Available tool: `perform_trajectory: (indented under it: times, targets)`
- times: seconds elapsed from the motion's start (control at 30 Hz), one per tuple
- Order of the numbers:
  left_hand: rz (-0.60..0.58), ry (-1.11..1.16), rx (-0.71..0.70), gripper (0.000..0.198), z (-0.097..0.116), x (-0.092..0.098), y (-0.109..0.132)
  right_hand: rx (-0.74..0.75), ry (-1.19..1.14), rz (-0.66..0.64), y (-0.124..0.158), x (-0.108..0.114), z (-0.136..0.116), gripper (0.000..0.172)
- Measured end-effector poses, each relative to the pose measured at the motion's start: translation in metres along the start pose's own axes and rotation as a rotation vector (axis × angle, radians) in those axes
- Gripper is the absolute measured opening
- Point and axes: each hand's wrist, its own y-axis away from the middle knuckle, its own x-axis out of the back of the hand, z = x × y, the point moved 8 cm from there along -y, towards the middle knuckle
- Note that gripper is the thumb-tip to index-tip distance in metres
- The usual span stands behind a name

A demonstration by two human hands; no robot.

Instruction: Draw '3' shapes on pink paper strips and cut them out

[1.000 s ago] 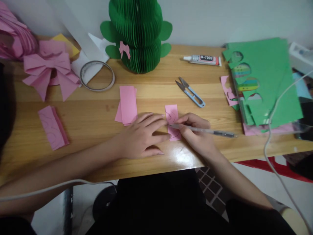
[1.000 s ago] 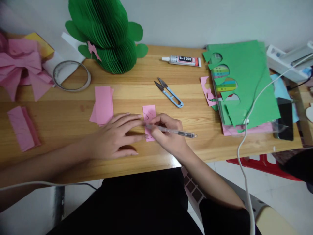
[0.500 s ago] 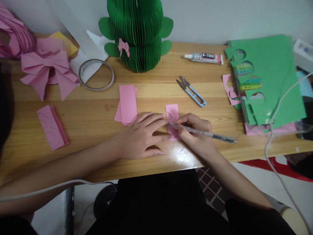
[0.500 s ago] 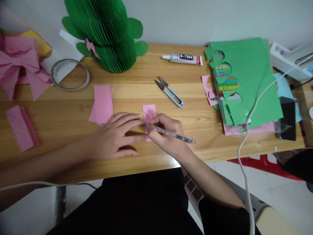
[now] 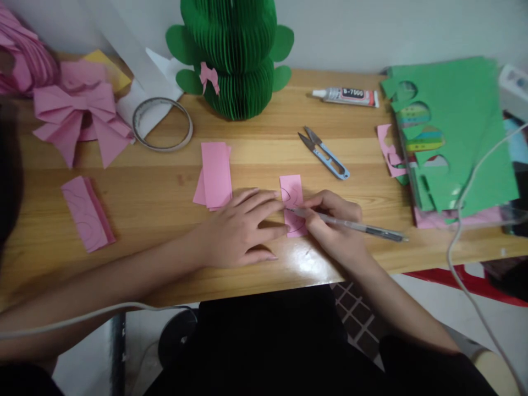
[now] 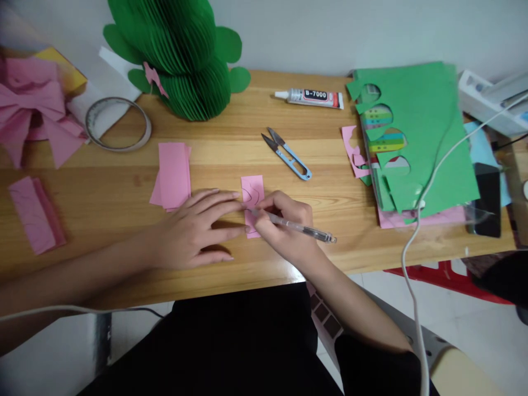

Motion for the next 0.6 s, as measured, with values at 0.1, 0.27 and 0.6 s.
perform_trajectory:
  times: [0.1, 0.27, 0.6]
  targets:
    - [0.001, -0.006, 0.002, 0.039, 0.0, 0.0003, -0.0004, 0.001, 0.007, 0.009, -0.0004, 0.0013, -0.0005, 0.008]
    - [0.006, -0.007, 0.002, 0.04, -0.0004, 0.0003, 0.0002, -0.004, 0.017, 0.028, 0.0, 0.0036, 0.001, 0.009]
    - [0.006, -0.004, -0.006, 0.038, 0.0, -0.0003, -0.0001, 0.001, 0.035, 0.037, 0.0029, 0.0076, 0.0047, 0.011]
